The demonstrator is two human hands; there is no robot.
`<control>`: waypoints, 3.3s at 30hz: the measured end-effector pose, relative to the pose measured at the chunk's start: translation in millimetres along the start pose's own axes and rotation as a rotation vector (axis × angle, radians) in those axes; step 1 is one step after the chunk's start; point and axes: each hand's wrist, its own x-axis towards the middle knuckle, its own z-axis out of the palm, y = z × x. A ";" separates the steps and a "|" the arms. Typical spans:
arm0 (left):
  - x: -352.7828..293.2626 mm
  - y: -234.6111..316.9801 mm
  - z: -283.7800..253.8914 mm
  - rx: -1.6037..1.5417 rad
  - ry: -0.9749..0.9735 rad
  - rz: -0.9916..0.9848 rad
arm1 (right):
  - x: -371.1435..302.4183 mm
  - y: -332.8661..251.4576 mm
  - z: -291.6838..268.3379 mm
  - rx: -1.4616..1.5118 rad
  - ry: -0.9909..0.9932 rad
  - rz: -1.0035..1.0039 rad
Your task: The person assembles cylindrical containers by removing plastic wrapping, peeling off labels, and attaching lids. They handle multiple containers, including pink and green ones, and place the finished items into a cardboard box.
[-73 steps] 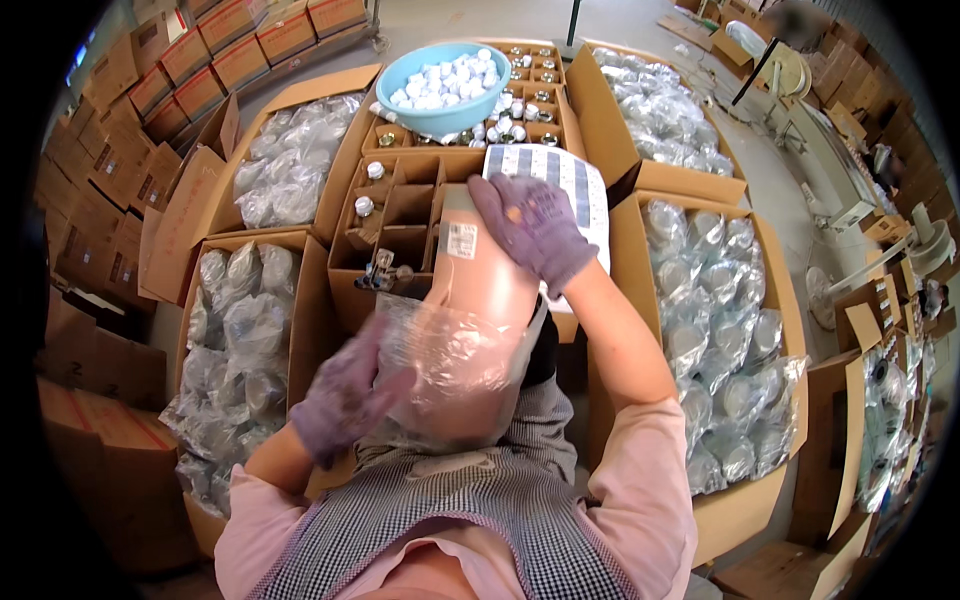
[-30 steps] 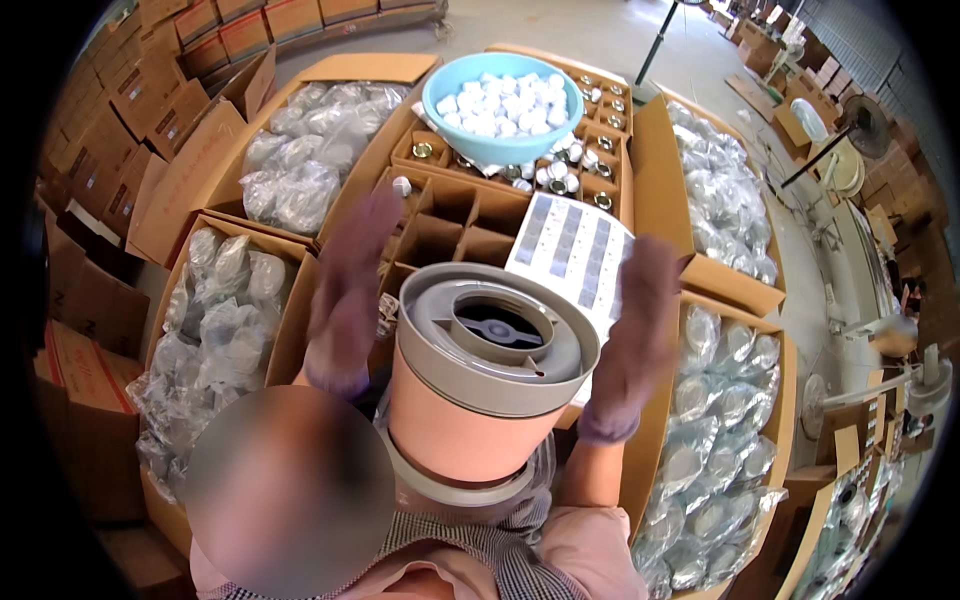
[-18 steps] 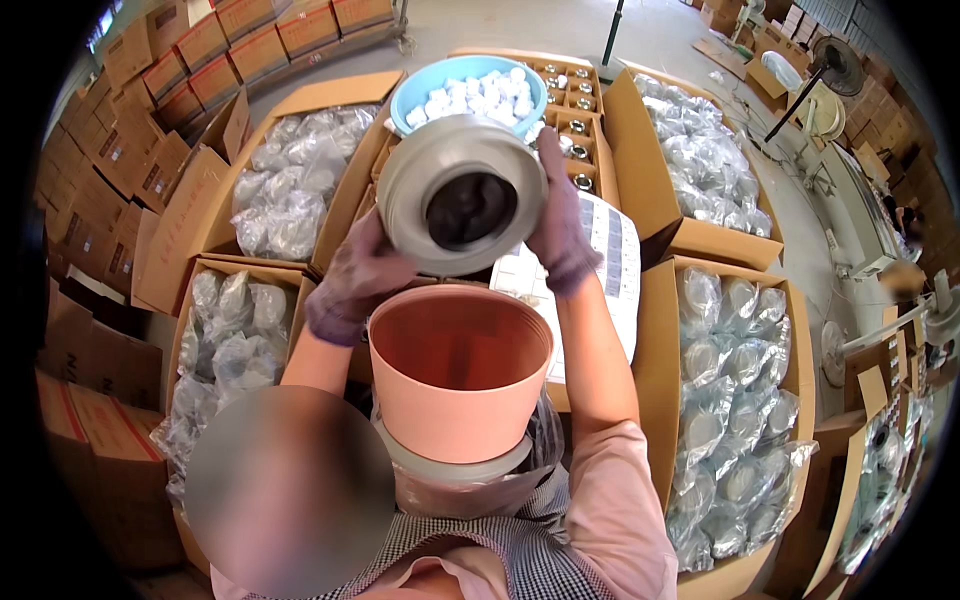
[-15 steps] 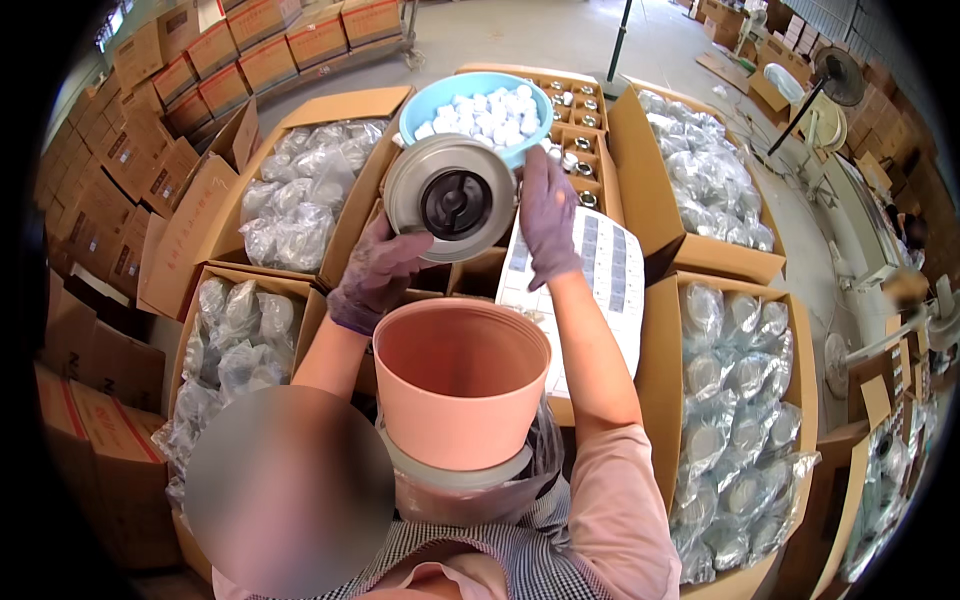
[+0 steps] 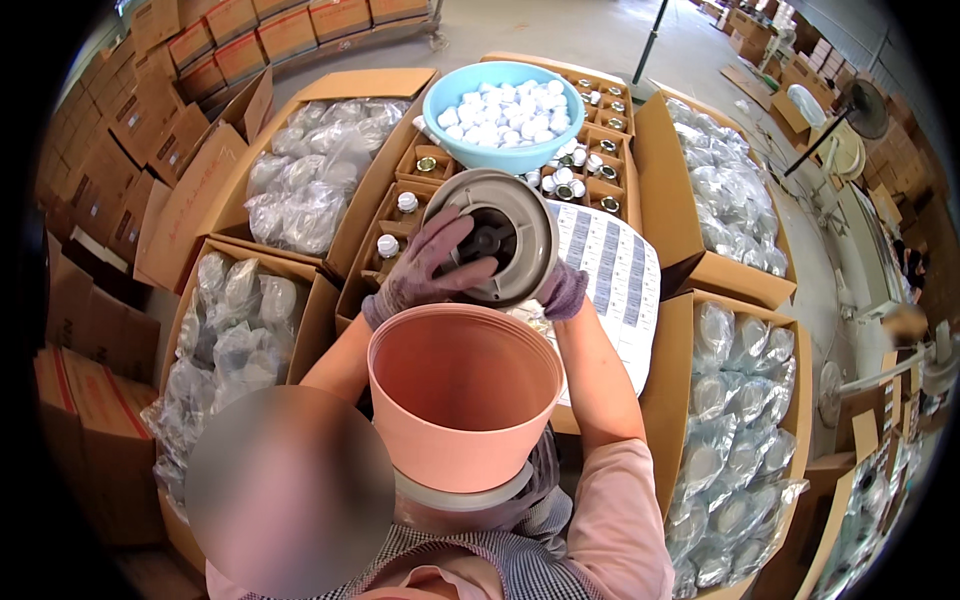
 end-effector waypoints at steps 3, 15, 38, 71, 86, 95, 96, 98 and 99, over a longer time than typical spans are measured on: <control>-9.9 -0.5 3.2 -0.198 0.179 -0.430 | 26.7 -46.7 11.9 0.039 0.203 0.510; -27.3 -13.1 -29.2 -0.076 0.112 -0.379 | 47.1 -57.3 53.9 0.402 0.220 0.691; -38.3 27.3 -92.1 -1.113 0.353 -0.882 | 92.3 62.1 50.0 0.498 -0.024 0.710; 15.0 -64.7 -26.1 -2.251 0.274 -0.880 | 74.6 -174.2 8.9 -0.452 -0.046 0.100; -16.2 56.3 -57.1 -0.726 -0.048 -0.779 | 0.4 -168.3 23.4 -0.228 -0.128 0.323; -19.0 59.4 -60.0 -0.604 0.009 -0.668 | 34.3 -202.6 39.0 -0.783 -0.652 0.388; -19.9 60.6 -60.1 -0.561 -0.001 -0.624 | 33.4 -196.2 41.4 -0.919 -0.752 0.401; -25.6 62.7 -57.4 -0.596 0.012 -0.672 | 40.4 -200.5 45.9 -1.029 -0.853 0.487; -27.9 63.5 -56.9 -0.613 0.018 -0.697 | 47.6 -208.2 47.4 -1.010 -0.843 0.578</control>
